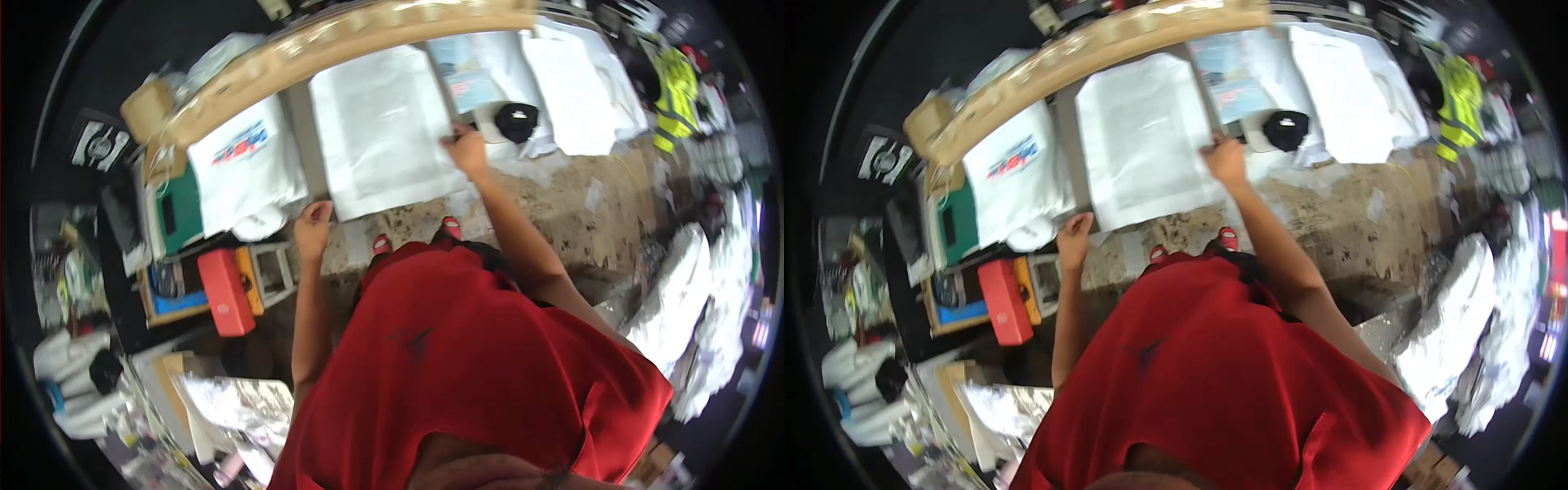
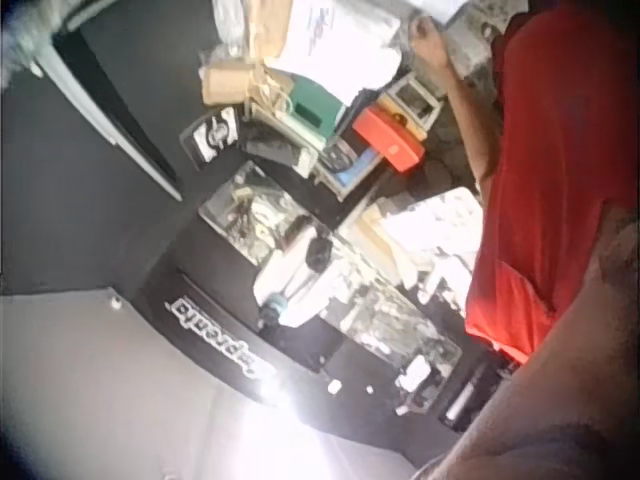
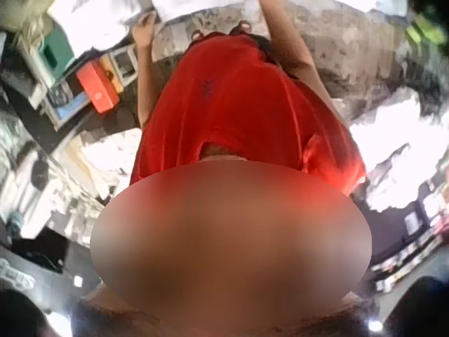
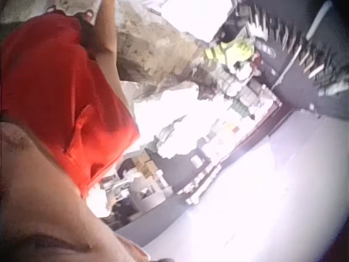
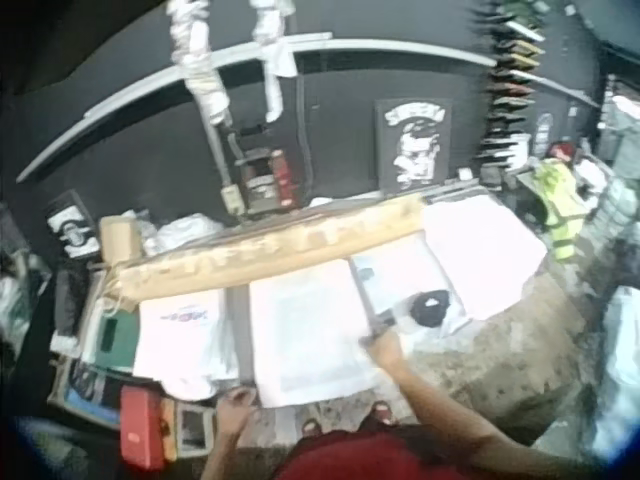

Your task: The person prepares shirts for printing by placing them on a printing board, smoothing them by hand, and using a small hand tool to apply pressure across the design area.

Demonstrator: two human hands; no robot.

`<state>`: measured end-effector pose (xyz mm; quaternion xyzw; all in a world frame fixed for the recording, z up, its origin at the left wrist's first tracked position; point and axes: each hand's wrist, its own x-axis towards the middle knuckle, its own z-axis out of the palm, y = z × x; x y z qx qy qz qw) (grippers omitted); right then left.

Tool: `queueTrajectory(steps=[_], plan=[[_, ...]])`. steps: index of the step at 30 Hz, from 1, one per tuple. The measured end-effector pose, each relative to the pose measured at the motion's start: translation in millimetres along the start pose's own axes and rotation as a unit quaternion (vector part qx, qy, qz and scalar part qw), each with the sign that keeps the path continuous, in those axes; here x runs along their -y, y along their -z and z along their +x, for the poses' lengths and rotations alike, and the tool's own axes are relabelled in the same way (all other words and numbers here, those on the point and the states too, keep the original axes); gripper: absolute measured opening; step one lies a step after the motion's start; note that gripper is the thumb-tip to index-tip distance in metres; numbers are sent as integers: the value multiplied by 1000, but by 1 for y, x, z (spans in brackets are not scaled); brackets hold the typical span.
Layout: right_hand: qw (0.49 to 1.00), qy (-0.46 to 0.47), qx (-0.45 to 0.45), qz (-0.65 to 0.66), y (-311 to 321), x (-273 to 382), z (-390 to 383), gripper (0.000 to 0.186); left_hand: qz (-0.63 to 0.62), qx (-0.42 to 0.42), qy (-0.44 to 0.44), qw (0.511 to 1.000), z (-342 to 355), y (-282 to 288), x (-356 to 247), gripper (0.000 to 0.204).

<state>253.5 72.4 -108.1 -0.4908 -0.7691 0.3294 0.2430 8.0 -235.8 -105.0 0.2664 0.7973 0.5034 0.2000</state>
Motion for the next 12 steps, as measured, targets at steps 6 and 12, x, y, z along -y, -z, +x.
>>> queueTrajectory(steps=[6,12], plan=[[998,-34,-50,26,4,11,-18,28,213,48,-7,976,26,-16,-4,47],[998,9,-46,34,-32,-6,-19,17,267,23,-77,960,32,-9,2,44]])
